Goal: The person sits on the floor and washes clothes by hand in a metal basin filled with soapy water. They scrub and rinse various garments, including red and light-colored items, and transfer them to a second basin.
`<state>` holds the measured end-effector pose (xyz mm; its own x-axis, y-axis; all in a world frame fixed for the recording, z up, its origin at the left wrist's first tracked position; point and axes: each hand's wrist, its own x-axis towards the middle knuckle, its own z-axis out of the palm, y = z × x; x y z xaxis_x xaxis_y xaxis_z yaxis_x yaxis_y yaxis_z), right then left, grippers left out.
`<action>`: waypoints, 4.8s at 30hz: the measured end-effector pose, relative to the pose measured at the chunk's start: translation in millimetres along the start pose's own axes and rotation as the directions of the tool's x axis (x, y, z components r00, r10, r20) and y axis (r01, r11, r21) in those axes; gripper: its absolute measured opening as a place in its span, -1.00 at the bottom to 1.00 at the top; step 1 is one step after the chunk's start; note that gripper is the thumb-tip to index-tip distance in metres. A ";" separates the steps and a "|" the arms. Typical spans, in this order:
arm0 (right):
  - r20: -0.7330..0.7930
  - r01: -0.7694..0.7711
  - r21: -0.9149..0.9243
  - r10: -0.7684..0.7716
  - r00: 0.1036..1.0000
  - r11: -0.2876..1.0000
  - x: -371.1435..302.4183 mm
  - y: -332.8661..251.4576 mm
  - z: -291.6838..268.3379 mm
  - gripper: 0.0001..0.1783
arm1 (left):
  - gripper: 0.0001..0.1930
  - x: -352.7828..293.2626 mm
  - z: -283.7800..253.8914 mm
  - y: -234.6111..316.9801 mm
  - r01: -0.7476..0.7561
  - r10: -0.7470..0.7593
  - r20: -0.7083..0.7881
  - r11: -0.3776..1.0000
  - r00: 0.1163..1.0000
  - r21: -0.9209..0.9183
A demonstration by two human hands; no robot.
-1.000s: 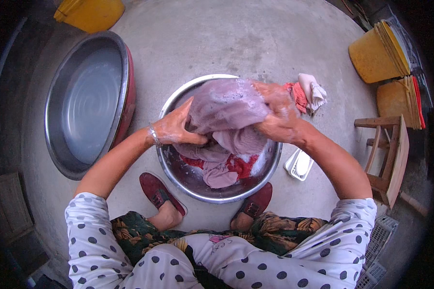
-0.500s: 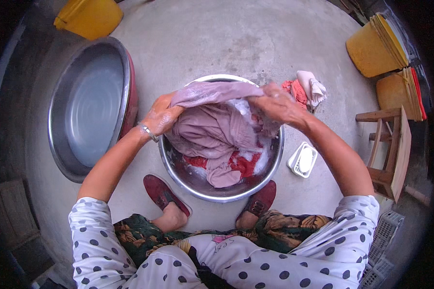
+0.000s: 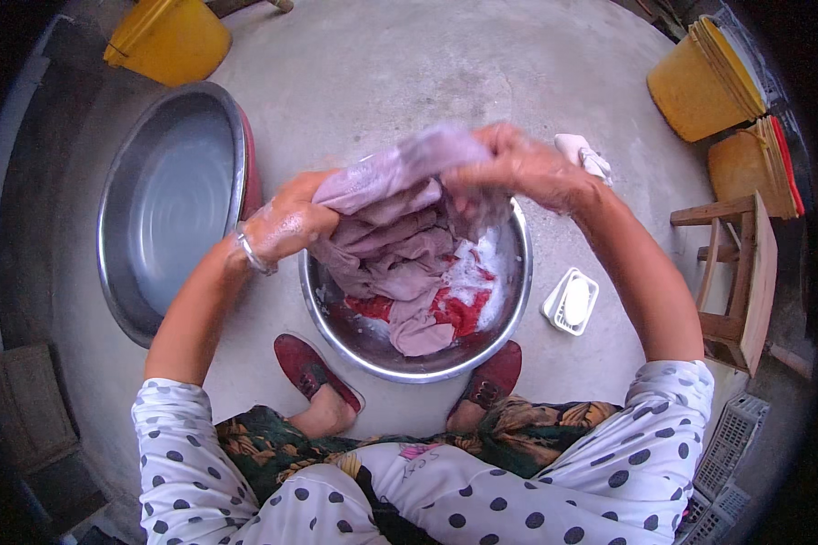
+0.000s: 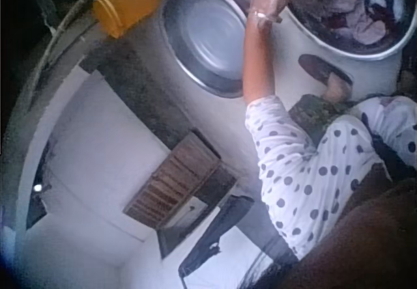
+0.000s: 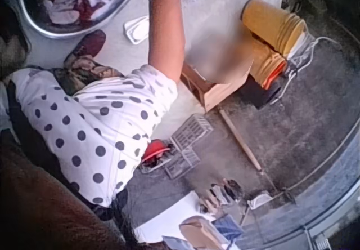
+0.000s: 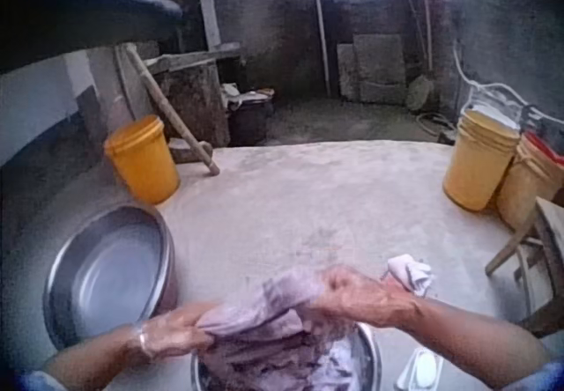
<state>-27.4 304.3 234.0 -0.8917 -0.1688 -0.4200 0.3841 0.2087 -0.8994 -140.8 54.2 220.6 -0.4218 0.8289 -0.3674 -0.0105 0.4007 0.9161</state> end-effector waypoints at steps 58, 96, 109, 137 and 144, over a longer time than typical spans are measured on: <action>-0.571 0.073 -0.449 -0.348 0.744 0.891 91.7 149.3 -32.3 -0.63 | -0.58 105.8 70.4 -78.3 0.028 -0.092 -0.072 0.783 0.993 -0.621; -0.318 0.348 0.282 -0.255 0.913 0.894 19.4 131.5 1.6 -0.67 | -0.30 38.4 51.2 -2.3 -0.057 0.225 0.062 0.488 0.972 -0.871; -0.289 0.317 -0.764 -0.736 0.612 0.563 27.7 87.9 87.9 -0.85 | -0.55 114.2 143.0 -125.7 0.026 0.386 0.053 0.075 0.921 -0.997; -0.433 0.323 0.478 -0.101 0.896 0.817 27.2 131.0 12.5 -0.65 | -0.39 60.1 56.6 -37.9 0.005 -0.040 -0.041 0.770 0.998 -0.637; -0.435 0.505 -0.534 -0.732 0.524 0.678 35.3 89.8 82.1 -0.85 | -0.70 111.0 116.6 -128.7 0.097 0.330 0.120 0.087 0.936 -0.991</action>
<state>-4.7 238.0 128.4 -0.8526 0.1775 0.4914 -0.3175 0.5708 -0.7572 -80.6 140.1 43.2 -0.2893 0.9553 -0.0613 -0.9407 -0.2719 0.2031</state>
